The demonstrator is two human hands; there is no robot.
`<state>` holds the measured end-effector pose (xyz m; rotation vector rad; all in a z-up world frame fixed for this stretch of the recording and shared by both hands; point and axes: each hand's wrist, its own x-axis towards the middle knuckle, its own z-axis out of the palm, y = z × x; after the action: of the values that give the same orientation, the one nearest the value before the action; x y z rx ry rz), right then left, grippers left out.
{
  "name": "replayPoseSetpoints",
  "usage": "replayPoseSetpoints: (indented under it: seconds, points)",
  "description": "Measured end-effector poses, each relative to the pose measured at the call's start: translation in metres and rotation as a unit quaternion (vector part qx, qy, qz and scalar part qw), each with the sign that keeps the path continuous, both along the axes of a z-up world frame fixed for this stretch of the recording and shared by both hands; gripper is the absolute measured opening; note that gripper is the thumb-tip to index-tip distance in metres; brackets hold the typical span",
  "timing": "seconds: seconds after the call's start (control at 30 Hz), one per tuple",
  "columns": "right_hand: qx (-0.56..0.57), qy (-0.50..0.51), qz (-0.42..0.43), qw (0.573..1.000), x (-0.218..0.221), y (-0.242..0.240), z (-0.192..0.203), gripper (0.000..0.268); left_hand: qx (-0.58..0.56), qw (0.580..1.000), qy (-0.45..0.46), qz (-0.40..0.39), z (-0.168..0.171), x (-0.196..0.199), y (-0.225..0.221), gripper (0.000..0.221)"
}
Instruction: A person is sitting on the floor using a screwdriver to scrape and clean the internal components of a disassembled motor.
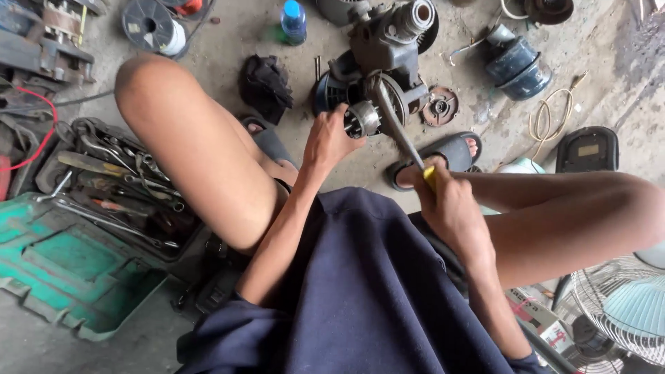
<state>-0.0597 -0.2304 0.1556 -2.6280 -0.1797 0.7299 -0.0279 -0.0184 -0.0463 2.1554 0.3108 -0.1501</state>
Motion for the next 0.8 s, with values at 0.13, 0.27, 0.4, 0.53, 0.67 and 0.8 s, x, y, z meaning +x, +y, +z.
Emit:
replayPoseSetpoints:
  seconds: [0.13,0.27,0.4,0.53,0.67,0.8]
  points:
    - [0.036,-0.009,-0.021,0.999,0.009,0.005,-0.090,0.056,0.018,1.000,0.006,0.003,-0.003,-0.002,-0.011,0.062]
    - [0.011,-0.075,0.057,0.996,0.038,0.019,-0.096,0.042,0.107,0.994,-0.003,-0.001,-0.053,-0.025,-0.020,0.070]
    - [0.034,-0.031,0.028,0.999,0.010,-0.008,-0.048,0.031,0.059,0.998,0.003,-0.010,-0.010,-0.012,-0.016,0.058]
    - [0.043,-0.132,0.090,0.986,0.019,0.015,-0.107,0.033,0.155,0.985,-0.059,-0.054,-0.074,-0.020,-0.012,0.072]
    - [0.090,-0.118,0.042,0.988,0.041,0.034,-0.090,0.029,0.190,0.968,-0.162,-0.015,-0.133,-0.009,-0.031,0.026]
    - [0.038,-0.088,0.038,0.995,0.029,0.012,-0.058,0.030,0.138,0.984,-0.113,-0.013,-0.121,0.002,-0.030,0.082]
